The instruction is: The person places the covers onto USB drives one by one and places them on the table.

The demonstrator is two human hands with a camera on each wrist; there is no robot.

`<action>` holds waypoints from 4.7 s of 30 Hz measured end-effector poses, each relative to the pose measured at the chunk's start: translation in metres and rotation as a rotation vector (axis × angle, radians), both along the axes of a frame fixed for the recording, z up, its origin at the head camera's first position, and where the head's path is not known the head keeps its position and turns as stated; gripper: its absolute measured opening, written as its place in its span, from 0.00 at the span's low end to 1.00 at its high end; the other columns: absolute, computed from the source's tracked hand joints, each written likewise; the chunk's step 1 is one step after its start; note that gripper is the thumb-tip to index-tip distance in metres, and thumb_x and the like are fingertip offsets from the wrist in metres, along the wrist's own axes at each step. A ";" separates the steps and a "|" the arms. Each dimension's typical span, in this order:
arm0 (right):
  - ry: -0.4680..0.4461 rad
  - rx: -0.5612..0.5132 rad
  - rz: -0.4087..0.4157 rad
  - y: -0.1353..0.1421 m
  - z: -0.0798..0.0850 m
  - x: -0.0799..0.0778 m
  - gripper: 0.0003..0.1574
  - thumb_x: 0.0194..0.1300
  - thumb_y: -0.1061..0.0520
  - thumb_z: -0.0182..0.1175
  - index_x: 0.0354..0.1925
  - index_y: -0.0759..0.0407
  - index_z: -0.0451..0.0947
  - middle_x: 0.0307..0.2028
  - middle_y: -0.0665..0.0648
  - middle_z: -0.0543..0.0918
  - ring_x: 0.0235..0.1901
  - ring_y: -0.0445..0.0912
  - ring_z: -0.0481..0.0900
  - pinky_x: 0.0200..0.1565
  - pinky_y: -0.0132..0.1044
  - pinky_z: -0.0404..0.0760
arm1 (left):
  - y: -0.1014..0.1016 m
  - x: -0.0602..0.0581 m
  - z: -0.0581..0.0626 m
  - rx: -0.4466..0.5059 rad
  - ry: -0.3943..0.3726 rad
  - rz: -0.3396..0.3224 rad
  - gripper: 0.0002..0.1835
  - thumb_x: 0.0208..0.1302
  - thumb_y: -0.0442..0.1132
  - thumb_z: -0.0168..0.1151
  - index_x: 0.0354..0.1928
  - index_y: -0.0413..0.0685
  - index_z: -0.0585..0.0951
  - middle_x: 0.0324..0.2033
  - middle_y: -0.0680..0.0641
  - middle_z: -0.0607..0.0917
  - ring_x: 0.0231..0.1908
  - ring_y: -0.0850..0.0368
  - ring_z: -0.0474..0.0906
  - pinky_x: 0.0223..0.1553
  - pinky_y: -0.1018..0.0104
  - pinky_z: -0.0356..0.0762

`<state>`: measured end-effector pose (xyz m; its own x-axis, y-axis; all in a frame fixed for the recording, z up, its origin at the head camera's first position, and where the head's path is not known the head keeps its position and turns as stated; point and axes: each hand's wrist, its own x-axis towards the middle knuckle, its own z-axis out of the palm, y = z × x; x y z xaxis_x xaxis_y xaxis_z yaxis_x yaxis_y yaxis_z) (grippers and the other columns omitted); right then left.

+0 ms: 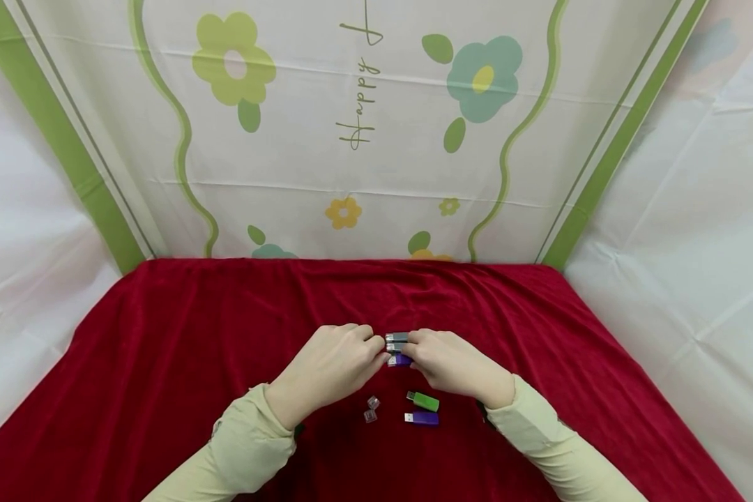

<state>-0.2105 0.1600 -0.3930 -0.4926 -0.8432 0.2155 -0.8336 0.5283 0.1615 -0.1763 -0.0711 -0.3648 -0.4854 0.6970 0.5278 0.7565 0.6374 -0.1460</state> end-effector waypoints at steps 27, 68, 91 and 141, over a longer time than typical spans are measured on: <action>0.050 0.076 -0.004 -0.005 -0.012 -0.001 0.17 0.52 0.65 0.70 0.19 0.52 0.71 0.20 0.47 0.67 0.18 0.39 0.64 0.21 0.28 0.67 | 0.000 -0.002 -0.004 -0.047 -0.009 -0.001 0.16 0.62 0.42 0.66 0.18 0.53 0.75 0.17 0.55 0.68 0.16 0.64 0.61 0.16 0.74 0.60; -0.082 0.046 -0.082 -0.002 0.010 0.013 0.20 0.50 0.59 0.74 0.18 0.49 0.71 0.18 0.43 0.69 0.18 0.38 0.66 0.22 0.32 0.71 | -0.003 0.000 -0.003 -0.098 -0.045 0.045 0.11 0.61 0.45 0.68 0.24 0.51 0.79 0.19 0.54 0.72 0.17 0.63 0.66 0.17 0.73 0.65; -0.235 0.084 -0.124 -0.006 0.010 0.028 0.30 0.48 0.56 0.73 0.11 0.49 0.59 0.11 0.41 0.54 0.15 0.35 0.51 0.15 0.30 0.58 | -0.002 0.002 -0.003 -0.093 -0.061 0.042 0.13 0.61 0.45 0.69 0.23 0.52 0.77 0.19 0.54 0.72 0.17 0.62 0.66 0.16 0.72 0.65; -0.049 0.027 -0.071 0.003 0.023 0.023 0.22 0.38 0.64 0.66 0.16 0.50 0.60 0.16 0.45 0.62 0.15 0.40 0.60 0.18 0.34 0.65 | 0.003 0.000 -0.023 -0.198 -0.198 0.127 0.14 0.57 0.45 0.72 0.21 0.51 0.77 0.19 0.52 0.74 0.18 0.58 0.73 0.18 0.65 0.71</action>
